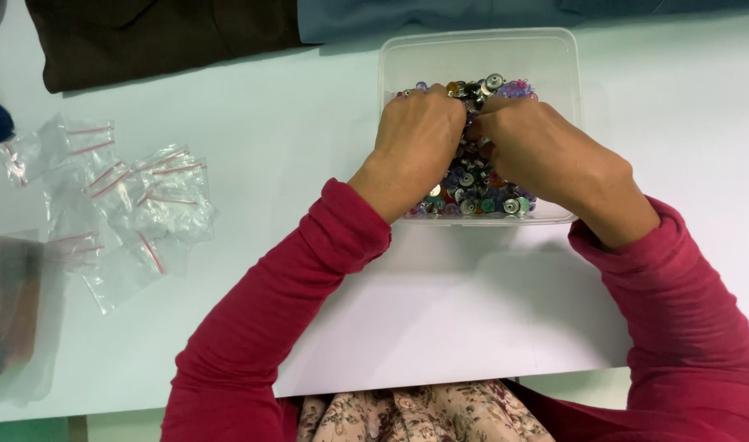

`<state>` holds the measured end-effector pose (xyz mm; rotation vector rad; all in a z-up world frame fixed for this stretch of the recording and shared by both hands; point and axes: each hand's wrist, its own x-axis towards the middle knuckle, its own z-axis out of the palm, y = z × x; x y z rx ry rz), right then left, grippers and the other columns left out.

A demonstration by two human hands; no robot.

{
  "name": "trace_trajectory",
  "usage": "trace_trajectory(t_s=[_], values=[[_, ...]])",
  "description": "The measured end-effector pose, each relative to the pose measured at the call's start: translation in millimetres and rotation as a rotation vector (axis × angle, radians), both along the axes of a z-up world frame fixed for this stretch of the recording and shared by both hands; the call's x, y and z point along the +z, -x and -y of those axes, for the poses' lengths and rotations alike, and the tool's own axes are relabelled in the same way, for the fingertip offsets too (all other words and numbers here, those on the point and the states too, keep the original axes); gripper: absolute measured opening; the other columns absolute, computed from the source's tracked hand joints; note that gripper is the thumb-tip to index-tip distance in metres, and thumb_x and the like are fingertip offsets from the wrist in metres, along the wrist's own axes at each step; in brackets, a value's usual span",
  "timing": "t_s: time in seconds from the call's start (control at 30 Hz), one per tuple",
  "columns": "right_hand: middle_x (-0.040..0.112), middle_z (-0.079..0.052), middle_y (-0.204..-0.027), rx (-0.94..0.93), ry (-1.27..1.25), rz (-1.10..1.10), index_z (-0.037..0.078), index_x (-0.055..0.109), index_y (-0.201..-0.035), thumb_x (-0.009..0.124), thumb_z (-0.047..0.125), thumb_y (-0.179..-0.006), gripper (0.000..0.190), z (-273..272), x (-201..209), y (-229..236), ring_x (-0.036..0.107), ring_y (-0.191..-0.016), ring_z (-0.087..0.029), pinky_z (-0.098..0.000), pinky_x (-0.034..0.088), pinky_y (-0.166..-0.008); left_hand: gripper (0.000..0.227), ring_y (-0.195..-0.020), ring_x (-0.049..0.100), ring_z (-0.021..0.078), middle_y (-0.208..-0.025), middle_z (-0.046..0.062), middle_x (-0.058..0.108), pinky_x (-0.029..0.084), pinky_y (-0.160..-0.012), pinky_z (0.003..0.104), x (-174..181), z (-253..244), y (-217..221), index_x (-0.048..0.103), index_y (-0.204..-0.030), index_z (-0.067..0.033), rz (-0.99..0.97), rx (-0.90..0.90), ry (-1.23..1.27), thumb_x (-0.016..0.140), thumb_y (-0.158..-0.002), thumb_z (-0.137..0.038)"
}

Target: Sorting various buttons and beads from a container into small plastic bags.

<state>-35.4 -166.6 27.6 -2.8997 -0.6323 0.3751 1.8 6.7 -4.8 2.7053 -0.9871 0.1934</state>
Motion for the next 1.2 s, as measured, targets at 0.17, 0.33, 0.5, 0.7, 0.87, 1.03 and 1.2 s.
trace_trajectory(t_s=[0.17, 0.33, 0.5, 0.7, 0.87, 1.03, 1.2], values=[[0.073, -0.019, -0.096, -0.022, -0.025, -0.064, -0.004, 0.079, -0.103, 0.066, -0.005, -0.091, 0.017, -3, 14, 1, 0.077, -0.084, -0.034, -0.0361, 0.065, -0.070, 0.009, -0.061, 0.064, 0.0269, -0.068, 0.016, 0.060, 0.055, -0.048, 0.043, -2, -3, 10, 0.073, -0.074, 0.0017, 0.068, 0.010, -0.007, 0.078, -0.072, 0.009], [0.065, -0.011, -0.085, -0.031, 0.023, -0.121, 0.006, 0.071, -0.089, 0.051, -0.016, -0.075, 0.033, 8, 16, 1, 0.062, -0.071, -0.030, -0.0409, 0.048, -0.060, 0.020, -0.069, 0.064, 0.0293, -0.085, 0.011, 0.065, 0.050, -0.048, 0.041, -24, 3, 8, 0.068, -0.074, -0.0134, 0.061, 0.068, -0.118, 0.073, -0.074, 0.006], [0.073, -0.016, -0.107, 0.040, -0.163, 0.138, 0.000, 0.076, -0.111, 0.051, -0.014, -0.083, 0.040, 16, 12, -1, 0.071, -0.083, -0.037, -0.0436, 0.055, -0.071, 0.017, -0.072, 0.062, 0.0312, -0.094, 0.015, 0.061, 0.052, -0.047, 0.043, -16, 1, 9, 0.068, -0.076, -0.0106, 0.023, 0.070, -0.028, 0.076, -0.073, 0.004], [0.065, -0.013, -0.088, 0.002, -0.134, 0.062, -0.001, 0.071, -0.103, 0.058, 0.007, -0.103, 0.015, -4, 19, 5, 0.064, -0.081, -0.040, -0.0497, 0.051, -0.064, 0.015, -0.065, 0.063, 0.0346, -0.089, 0.016, 0.060, 0.051, -0.056, 0.046, 18, -12, 12, 0.068, -0.095, -0.0016, -0.144, 0.020, 0.287, 0.057, -0.088, 0.005], [0.065, -0.008, -0.101, 0.073, -0.094, -0.004, 0.007, 0.073, -0.106, 0.059, 0.012, -0.098, 0.017, -12, 13, 5, 0.064, -0.082, -0.036, -0.0493, 0.051, -0.061, 0.018, -0.075, 0.067, 0.0261, -0.090, 0.010, 0.069, 0.053, -0.060, 0.036, 50, -31, 26, 0.064, -0.095, -0.0047, -0.375, 0.011, 0.454, 0.053, -0.084, 0.005], [0.067, -0.009, -0.107, 0.089, -0.076, -0.082, 0.014, 0.073, -0.125, 0.063, 0.010, -0.093, 0.034, -15, 9, 4, 0.067, -0.095, -0.035, -0.0483, 0.055, -0.072, 0.023, -0.080, 0.072, 0.0236, -0.085, 0.004, 0.076, 0.057, -0.066, 0.035, 41, -38, 28, 0.071, -0.090, -0.0071, -0.396, 0.024, 0.475, 0.052, -0.084, 0.004], [0.074, -0.012, -0.110, 0.081, -0.152, -0.108, 0.010, 0.077, -0.116, 0.055, 0.000, -0.090, 0.036, -14, 15, 4, 0.070, -0.095, -0.036, -0.0465, 0.054, -0.077, 0.028, -0.079, 0.074, 0.0179, -0.090, 0.002, 0.080, 0.058, -0.072, 0.032, 50, -41, 36, 0.076, -0.098, -0.0082, -0.442, -0.022, 0.548, 0.053, -0.084, 0.000]])
